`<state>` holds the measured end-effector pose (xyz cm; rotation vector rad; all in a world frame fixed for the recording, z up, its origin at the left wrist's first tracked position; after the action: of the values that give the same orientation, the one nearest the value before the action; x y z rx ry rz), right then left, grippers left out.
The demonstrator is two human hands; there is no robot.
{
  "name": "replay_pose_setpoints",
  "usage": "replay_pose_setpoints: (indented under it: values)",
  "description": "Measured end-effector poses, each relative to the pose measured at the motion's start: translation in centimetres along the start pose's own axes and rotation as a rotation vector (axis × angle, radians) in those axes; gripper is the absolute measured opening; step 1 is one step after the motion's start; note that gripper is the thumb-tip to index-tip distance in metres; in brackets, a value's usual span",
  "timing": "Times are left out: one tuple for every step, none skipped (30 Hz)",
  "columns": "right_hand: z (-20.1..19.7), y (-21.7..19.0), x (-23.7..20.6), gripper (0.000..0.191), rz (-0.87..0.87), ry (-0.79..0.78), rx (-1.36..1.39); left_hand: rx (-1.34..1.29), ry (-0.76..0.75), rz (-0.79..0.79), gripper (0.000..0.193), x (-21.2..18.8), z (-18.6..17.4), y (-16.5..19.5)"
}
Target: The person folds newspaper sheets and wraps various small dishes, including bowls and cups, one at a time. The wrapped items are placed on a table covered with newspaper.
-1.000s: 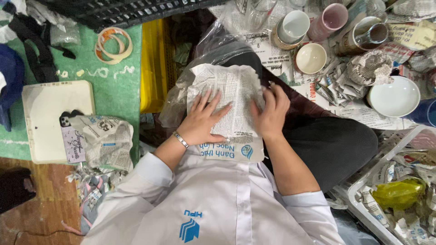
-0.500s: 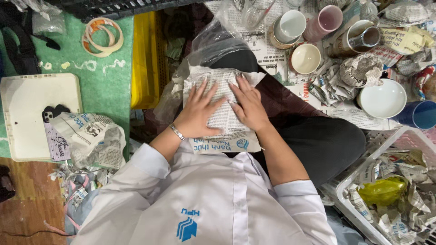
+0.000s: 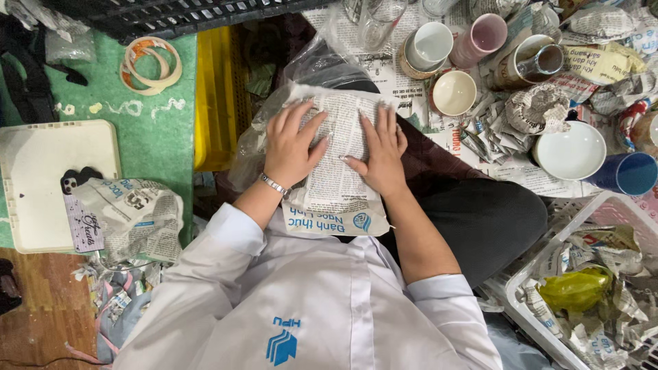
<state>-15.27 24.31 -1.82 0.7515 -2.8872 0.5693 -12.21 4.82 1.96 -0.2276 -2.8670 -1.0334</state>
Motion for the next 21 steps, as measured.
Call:
replay_pose_setpoints:
  values:
    - [0.3,0.3,0.1,0.096,-0.003,-0.038,0.040,0.061,0.010,0.022,0.052,0.2,0.0,0.3]
    - [0.6,0.5,0.3,0.098,-0.006,-0.074,0.079,0.124,0.021,0.045,0.054,0.5,0.0,0.5]
    - [1.0,0.7,0.3,0.100,-0.009,-0.111,0.120,0.128,0.009,0.017,0.062,0.8,0.2,0.2]
    - [1.3,0.8,0.3,0.101,0.005,-0.121,0.155,0.132,-0.004,-0.012,0.070,1.2,0.4,-0.3]
    - [1.6,1.0,0.2,0.102,0.018,-0.130,0.189,0.136,-0.017,-0.039,0.079,1.7,0.7,-0.8]
    - [1.8,1.2,0.2,0.102,0.031,-0.138,0.222,0.010,-0.052,-0.085,0.082,2.1,1.1,-1.6]
    - [2.0,1.2,0.2,0.102,0.032,-0.139,0.232,-0.117,-0.087,-0.130,0.085,2.5,1.5,-2.4]
    - [2.0,1.1,0.2,0.101,0.033,-0.140,0.243,-0.245,-0.122,-0.174,0.088,2.6,2.0,-3.2]
    - [2.0,1.0,0.2,0.101,0.034,-0.141,0.255,-0.250,-0.124,-0.163,0.089,2.6,2.2,-3.6]
    - [1.8,0.9,0.1,0.097,0.014,-0.120,0.226,-0.254,-0.126,-0.150,0.089,2.6,2.4,-4.0]
    - [1.7,0.8,-0.1,0.093,-0.006,-0.101,0.198,-0.259,-0.129,-0.140,0.089,2.5,2.7,-4.4]
    - [1.4,0.5,-0.3,0.090,-0.026,-0.083,0.171,-0.200,-0.125,-0.127,0.085,2.2,2.9,-4.7]
    - [1.1,0.3,-0.8,0.080,-0.023,-0.066,0.048,-0.140,-0.120,-0.115,0.080,1.8,3.1,-5.0]
    - [0.6,-0.1,-1.4,0.072,-0.020,-0.047,-0.076,-0.079,-0.115,-0.101,0.076,1.4,3.2,-5.3]
    - [0.0,-0.5,-2.0,0.066,-0.016,-0.028,-0.199,-0.064,-0.110,-0.065,0.072,0.9,3.2,-5.4]
    - [0.1,-1.3,-2.6,0.065,-0.070,-0.076,-0.325,-0.049,-0.105,-0.028,0.069,0.1,3.2,-5.5]
    - [0.2,-2.1,-3.3,0.067,-0.122,-0.125,-0.451,-0.034,-0.101,0.010,0.065,-0.7,3.2,-5.6]
    - [0.2,-2.7,-3.9,0.071,-0.174,-0.174,-0.578,-0.055,-0.117,0.033,0.059,-1.8,3.1,-5.6]
    - [-0.1,-2.9,-4.6,0.072,-0.160,-0.208,-0.479,-0.077,-0.133,0.056,0.053,-3.0,2.9,-5.7]
    - [-0.5,-3.0,-5.3,0.073,-0.145,-0.243,-0.379,-0.099,-0.151,0.077,0.048,-4.2,2.6,-5.7]
    - [-0.9,-2.9,-5.8,0.074,-0.131,-0.278,-0.279,-0.100,-0.181,0.077,0.049,-5.4,2.2,-5.8]
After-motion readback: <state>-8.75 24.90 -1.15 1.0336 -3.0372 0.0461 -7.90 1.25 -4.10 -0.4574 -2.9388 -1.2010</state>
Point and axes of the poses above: each hand's wrist, its own x-axis towards the middle knuckle, its own z-axis out of the palm, y = z × x, the point moved 7 cm from there along x, towards the middle knuckle, and after that the axes turned 14 degrees about -x, right-handed, at the moved point
